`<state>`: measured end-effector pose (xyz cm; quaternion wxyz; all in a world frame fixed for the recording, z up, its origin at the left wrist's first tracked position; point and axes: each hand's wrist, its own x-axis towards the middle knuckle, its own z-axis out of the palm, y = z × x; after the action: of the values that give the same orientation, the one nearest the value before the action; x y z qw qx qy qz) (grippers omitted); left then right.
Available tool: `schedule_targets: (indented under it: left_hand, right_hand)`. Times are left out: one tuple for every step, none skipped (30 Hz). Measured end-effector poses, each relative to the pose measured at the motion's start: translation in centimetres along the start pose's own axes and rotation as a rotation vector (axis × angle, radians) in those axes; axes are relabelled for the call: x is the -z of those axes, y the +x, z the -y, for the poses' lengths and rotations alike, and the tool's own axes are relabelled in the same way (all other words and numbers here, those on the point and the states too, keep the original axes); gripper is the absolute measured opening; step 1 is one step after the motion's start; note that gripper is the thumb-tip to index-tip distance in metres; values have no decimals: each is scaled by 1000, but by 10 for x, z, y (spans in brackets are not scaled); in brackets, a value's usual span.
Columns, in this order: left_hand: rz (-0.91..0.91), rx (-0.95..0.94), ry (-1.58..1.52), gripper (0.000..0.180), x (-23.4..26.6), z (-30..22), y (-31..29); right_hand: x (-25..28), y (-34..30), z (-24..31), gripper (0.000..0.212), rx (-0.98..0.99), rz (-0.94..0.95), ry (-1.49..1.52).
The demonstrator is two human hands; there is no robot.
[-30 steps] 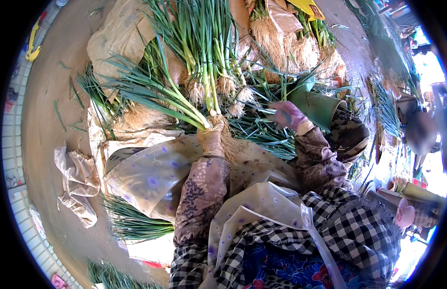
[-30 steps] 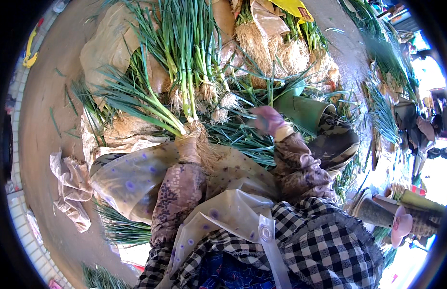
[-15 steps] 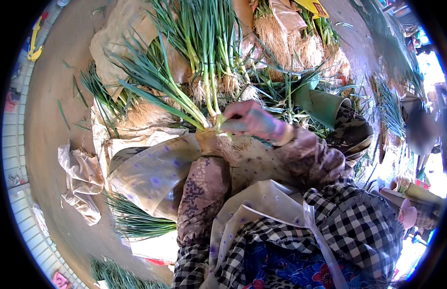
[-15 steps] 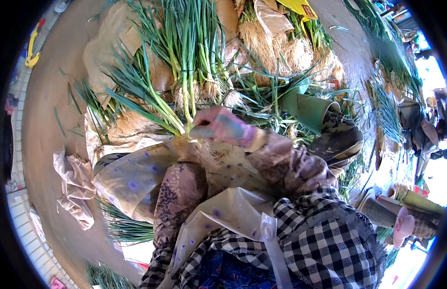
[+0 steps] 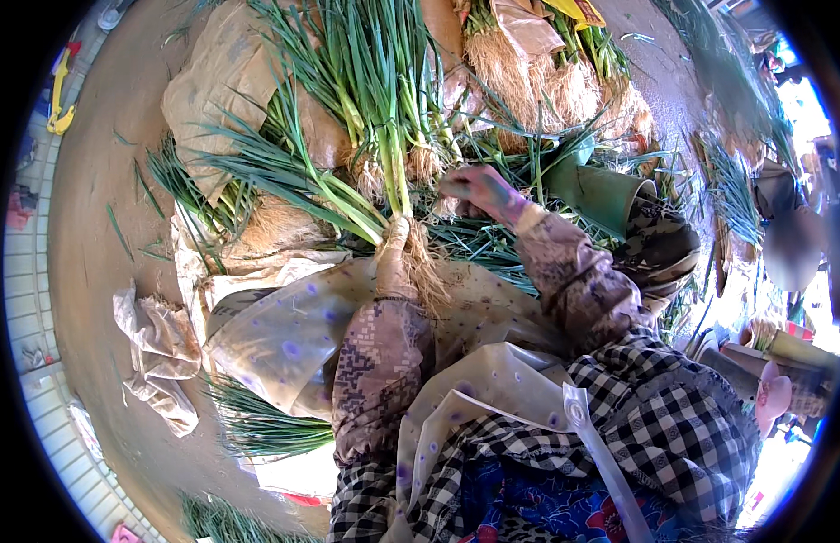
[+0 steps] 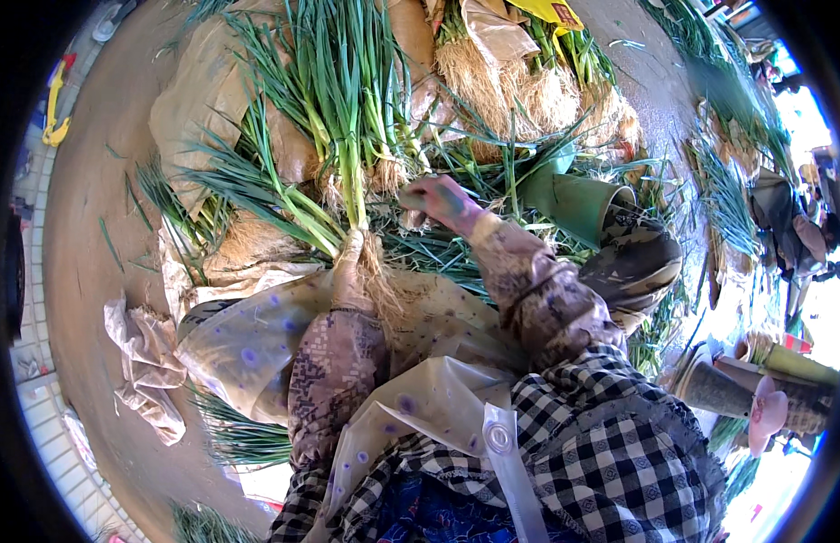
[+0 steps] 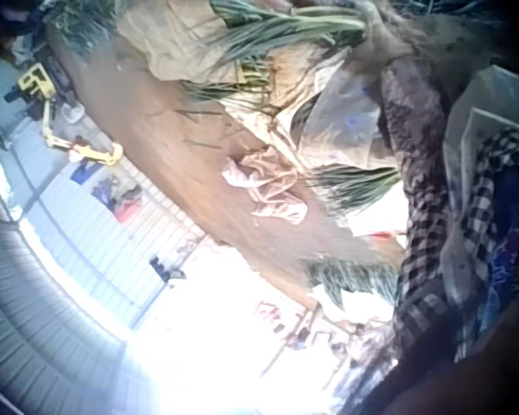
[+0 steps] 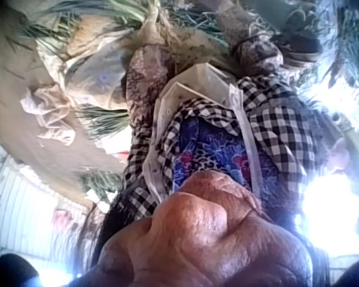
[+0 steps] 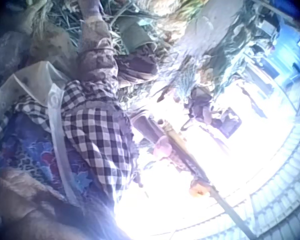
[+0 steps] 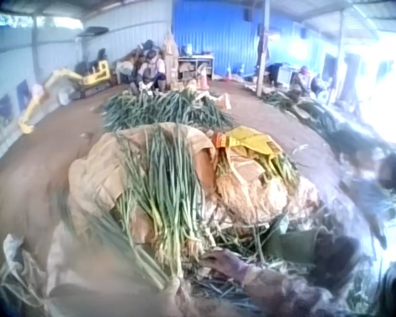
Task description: The person cleans and bundles leeks by hand, removing outer leaves and arranging them in a pile.
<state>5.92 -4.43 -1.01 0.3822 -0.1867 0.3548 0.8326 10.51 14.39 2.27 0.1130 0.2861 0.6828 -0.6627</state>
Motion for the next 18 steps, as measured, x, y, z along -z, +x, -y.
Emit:
schedule_targets:
  left_hand:
    - [36, 20, -12, 18, -3, -2, -2]
    - [193, 65, -60, 26, 1, -5, -7]
    - [315, 128, -121, 38, 2, -7, -12]
    - [408, 163, -211, 38, 10, -2, -12]
    - [509, 206, -296, 39, 7, -1, -12]
    - [517, 250, -306, 40, 4, -1, -13]
    - [477, 253, -290, 40, 3, 3, -18]
    - [461, 266, -260, 37, 4, 1, -21]
    - [445, 278, -230, 34, 4, -1, -24]
    - [332, 258, -209, 31, -2, -1, -29]
    - [220, 239, -184, 28, -14, -1, -36]
    - [108, 219, -158, 25, -19, 0, -39]
    - [116, 213, -63, 23, -19, 4, -34]
    - [120, 204, 32, 21, -14, 12, -25]
    - [117, 193, 126, 20, -10, 16, -19]
    - [56, 194, 158, 14, -8, 12, -21]
    - [7, 163, 139, 13, -2, 14, -20]
    - [-40, 133, 121, 13, 5, 17, -17]
  right_hand:
    - [-2, 10, 7, 37, 35, -23, 160]
    - [-10, 15, 21, 41, 68, 2, 298]
    - [-16, 20, 35, 46, 99, 27, 436]
    - [-23, 25, 46, 47, 76, 61, 558]
    - [-22, 36, 50, 36, 123, 100, 644]
    - [-20, 44, 53, 32, 152, 109, 611]
    - [-23, 48, 59, 29, 172, 122, 576]
    - [-25, 52, 66, 27, 183, 145, 474]
    - [-30, 54, 70, 24, 223, 86, 260]
    - [-35, 56, 72, 20, 258, 29, 40]
    - [-38, 59, 72, 16, 295, -30, -179]
    - [-44, 64, 65, 18, 442, -148, -253]
    - [-43, 73, 48, 20, 593, -284, -327]
    - [-44, 82, 30, 23, 741, -416, -400]
    - [-45, 88, 21, 25, 887, -542, -472]
    - [-55, 85, 22, 24, 904, -625, -593]
    - [-62, 81, 23, 23, 821, -624, -680]
    - [-68, 76, 25, 22, 737, -625, -768]
